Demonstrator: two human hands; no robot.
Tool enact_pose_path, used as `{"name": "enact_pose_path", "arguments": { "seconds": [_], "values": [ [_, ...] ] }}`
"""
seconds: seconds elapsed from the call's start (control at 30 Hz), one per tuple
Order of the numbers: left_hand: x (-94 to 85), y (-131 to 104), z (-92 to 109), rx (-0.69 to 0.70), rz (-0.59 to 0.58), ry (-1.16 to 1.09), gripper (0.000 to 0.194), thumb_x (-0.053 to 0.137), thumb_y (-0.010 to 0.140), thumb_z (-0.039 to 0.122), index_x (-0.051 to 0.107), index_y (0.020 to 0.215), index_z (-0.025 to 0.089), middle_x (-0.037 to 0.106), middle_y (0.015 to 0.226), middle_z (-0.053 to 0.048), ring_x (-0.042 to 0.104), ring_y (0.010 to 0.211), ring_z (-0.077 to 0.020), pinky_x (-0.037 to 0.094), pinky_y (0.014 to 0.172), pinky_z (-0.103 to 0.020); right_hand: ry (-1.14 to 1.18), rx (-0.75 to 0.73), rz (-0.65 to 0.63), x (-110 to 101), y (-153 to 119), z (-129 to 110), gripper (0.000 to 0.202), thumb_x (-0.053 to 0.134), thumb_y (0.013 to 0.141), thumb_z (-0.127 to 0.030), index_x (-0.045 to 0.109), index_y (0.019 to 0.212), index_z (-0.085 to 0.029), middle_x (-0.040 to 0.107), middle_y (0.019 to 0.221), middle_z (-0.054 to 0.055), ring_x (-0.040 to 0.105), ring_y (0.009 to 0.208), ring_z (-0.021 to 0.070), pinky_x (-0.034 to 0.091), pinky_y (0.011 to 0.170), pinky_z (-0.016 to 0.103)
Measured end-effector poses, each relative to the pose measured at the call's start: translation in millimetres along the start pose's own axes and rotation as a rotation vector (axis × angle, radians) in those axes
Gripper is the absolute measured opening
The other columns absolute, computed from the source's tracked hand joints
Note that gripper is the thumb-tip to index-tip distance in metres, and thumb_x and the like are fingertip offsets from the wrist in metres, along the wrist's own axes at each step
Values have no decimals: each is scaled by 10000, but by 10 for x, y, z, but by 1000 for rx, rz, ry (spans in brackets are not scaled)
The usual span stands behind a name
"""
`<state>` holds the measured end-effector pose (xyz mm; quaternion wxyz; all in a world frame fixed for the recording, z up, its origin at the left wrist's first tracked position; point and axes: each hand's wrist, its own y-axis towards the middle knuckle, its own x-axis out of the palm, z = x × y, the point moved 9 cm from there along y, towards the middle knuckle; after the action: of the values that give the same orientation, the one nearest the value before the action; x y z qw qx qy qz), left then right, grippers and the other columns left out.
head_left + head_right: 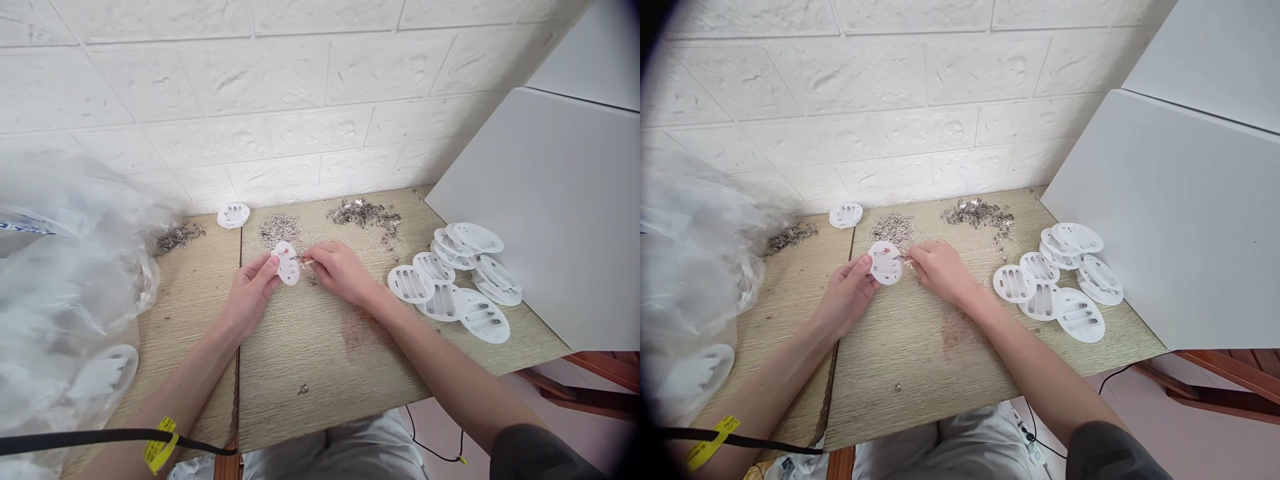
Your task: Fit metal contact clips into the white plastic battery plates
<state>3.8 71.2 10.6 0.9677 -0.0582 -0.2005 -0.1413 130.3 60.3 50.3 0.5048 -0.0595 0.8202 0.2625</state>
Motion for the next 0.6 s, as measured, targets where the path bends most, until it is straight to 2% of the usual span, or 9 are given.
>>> {"name": "enact_pose_path", "arguments": {
  "seconds": [0.23,0.6],
  "values": [
    [16,-20,-16,-7,-28,83,302,724,764,343,739,1030,199,712,1107,-92,642,1054,-231,514,925,-348,-58,-85,-34,25,-13,-80,290,444,826,-4,670,932,-151,705,843,67,575,761,172,332,709,291],
    [-20,-27,-59,-1,9,148,348,746,730,380,738,1034,211,698,1152,-89,598,1137,-256,439,1019,-396,-78,-137,-74,103,-16,-112,288,447,810,20,658,913,-146,673,786,57,514,709,161,319,703,291]
  ]
}}
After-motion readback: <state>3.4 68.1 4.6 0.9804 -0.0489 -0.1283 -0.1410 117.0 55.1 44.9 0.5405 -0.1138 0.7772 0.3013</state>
